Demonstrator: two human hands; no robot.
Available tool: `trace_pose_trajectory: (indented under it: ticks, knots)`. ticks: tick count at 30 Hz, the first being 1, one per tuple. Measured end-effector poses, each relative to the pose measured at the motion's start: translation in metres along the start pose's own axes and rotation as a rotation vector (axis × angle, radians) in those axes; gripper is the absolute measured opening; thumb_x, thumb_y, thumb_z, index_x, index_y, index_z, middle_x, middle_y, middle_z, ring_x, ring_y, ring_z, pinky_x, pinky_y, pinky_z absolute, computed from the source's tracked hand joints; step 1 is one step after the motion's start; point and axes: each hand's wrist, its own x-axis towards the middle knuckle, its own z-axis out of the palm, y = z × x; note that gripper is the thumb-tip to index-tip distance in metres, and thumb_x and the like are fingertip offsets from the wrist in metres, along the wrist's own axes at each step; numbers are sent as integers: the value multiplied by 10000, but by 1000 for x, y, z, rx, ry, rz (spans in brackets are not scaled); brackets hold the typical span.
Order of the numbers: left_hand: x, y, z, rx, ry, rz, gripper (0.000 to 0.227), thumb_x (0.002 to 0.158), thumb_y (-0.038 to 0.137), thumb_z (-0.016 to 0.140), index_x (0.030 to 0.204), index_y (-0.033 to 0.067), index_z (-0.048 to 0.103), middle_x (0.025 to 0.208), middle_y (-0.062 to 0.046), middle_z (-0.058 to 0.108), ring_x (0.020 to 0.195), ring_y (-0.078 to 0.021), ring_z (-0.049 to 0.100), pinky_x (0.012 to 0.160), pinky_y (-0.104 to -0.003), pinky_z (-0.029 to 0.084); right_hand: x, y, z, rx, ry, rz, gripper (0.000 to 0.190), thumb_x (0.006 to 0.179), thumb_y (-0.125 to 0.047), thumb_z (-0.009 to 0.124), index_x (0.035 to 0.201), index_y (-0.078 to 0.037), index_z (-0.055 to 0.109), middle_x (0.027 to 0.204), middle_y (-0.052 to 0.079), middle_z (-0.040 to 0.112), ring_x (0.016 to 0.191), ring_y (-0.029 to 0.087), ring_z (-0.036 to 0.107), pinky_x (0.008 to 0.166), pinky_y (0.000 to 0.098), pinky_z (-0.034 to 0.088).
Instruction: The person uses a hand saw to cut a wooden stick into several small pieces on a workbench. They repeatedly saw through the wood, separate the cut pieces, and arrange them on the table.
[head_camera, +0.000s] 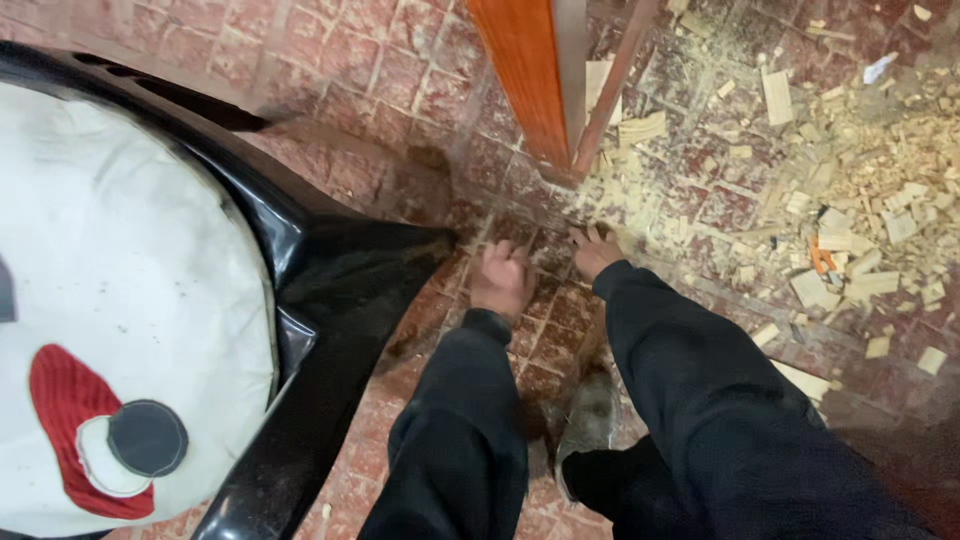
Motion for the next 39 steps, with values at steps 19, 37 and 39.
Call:
trace_pose_trajectory:
  ticks: [19, 37, 39]
  knots:
    - [-43, 11, -50, -307, 104, -67, 312, 967, 307, 620, 1134, 65, 725, 1098, -172, 641, 1045, -395, 671, 848, -488, 598, 10, -13, 7, 323, -111, 177, 388, 982, -214, 644, 1331, -45, 638, 1688, 135, 164, 1561, 389, 136, 1163, 579, 366]
    - [-129, 150, -242, -1050, 676, -370, 364, 791, 174, 889, 1101, 18, 779, 892, -151, 784, 815, -278, 777, 689, -349, 629, -313, -64, -243, 530, 814, -268, 512, 839, -79, 705, 1314, 49, 564, 1464, 280, 385, 1304, 526, 467, 1031, 600, 456]
    - [-146, 174, -295, -1033, 721, -328, 321, 795, 159, 884, 1084, 52, 795, 845, -130, 787, 780, -277, 776, 673, -352, 628, -363, -68, -284, 510, 876, -258, 456, 851, -92, 696, 1278, 34, 594, 1453, 281, 416, 1327, 524, 462, 1060, 592, 438]
